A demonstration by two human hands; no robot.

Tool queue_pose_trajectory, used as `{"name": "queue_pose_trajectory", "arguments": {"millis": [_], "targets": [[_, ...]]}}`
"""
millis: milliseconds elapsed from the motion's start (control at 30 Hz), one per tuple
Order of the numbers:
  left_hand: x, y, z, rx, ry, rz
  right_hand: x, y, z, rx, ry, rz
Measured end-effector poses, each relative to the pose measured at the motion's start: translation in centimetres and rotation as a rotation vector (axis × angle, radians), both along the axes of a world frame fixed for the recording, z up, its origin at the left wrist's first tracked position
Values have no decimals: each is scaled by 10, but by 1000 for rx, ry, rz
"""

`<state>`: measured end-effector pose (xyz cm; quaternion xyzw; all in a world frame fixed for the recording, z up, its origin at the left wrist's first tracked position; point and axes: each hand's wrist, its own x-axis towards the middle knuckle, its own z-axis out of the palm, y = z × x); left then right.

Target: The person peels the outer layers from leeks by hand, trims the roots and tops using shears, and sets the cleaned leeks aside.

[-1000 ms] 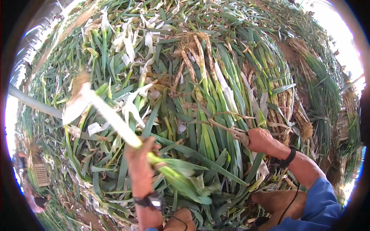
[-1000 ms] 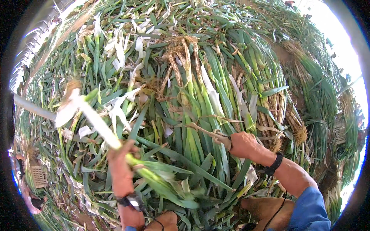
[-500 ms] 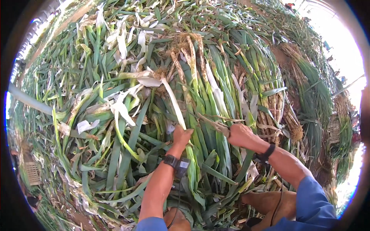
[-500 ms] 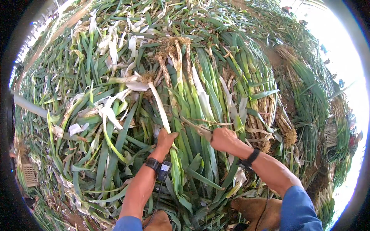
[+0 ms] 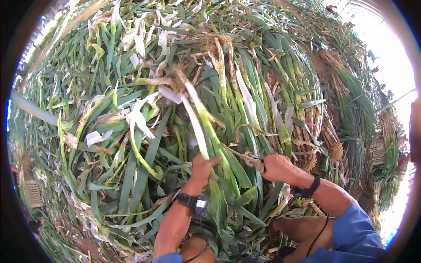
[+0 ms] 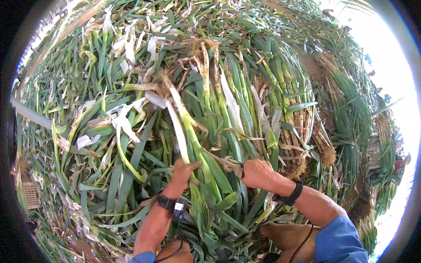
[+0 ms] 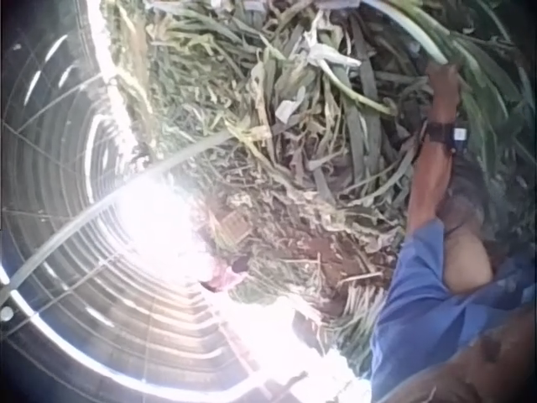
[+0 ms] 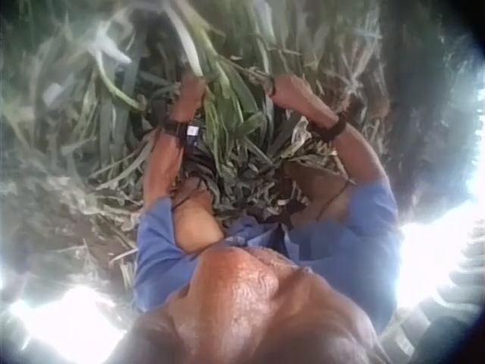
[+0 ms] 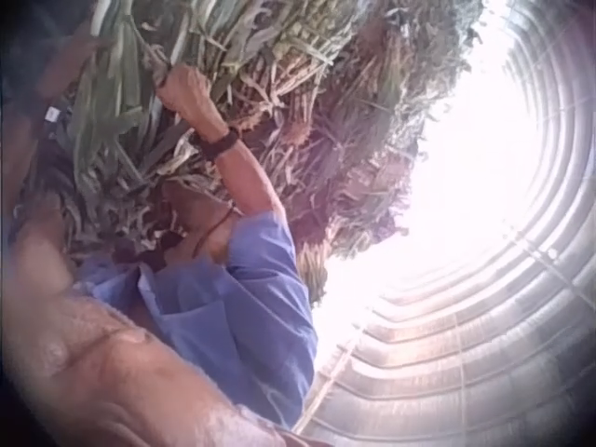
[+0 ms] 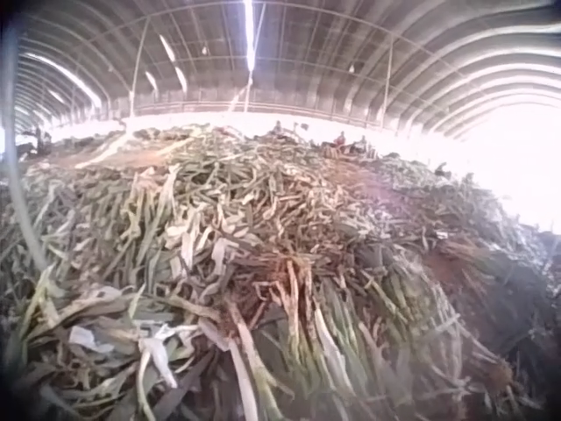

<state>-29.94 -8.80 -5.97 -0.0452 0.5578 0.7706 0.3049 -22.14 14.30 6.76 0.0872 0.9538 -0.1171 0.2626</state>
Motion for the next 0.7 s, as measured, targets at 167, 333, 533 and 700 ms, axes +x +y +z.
{"name": "queue_pose_trajectory", "arguments": {"millis": [167, 333, 533, 700], "targets": [[21, -14, -6, 114, -187, 5, -9, -7, -1, 34, -7, -16], [27, -28, -15, 65, -283, -64, -4, -13, -2, 55, -77, 67], [28, -32, -24, 178, -286, -21, -22, -16, -5, 39, -134, 60], [28, -35, -25, 157, -330, -20, -31, -17, -24, 0, -99, -1]]}}
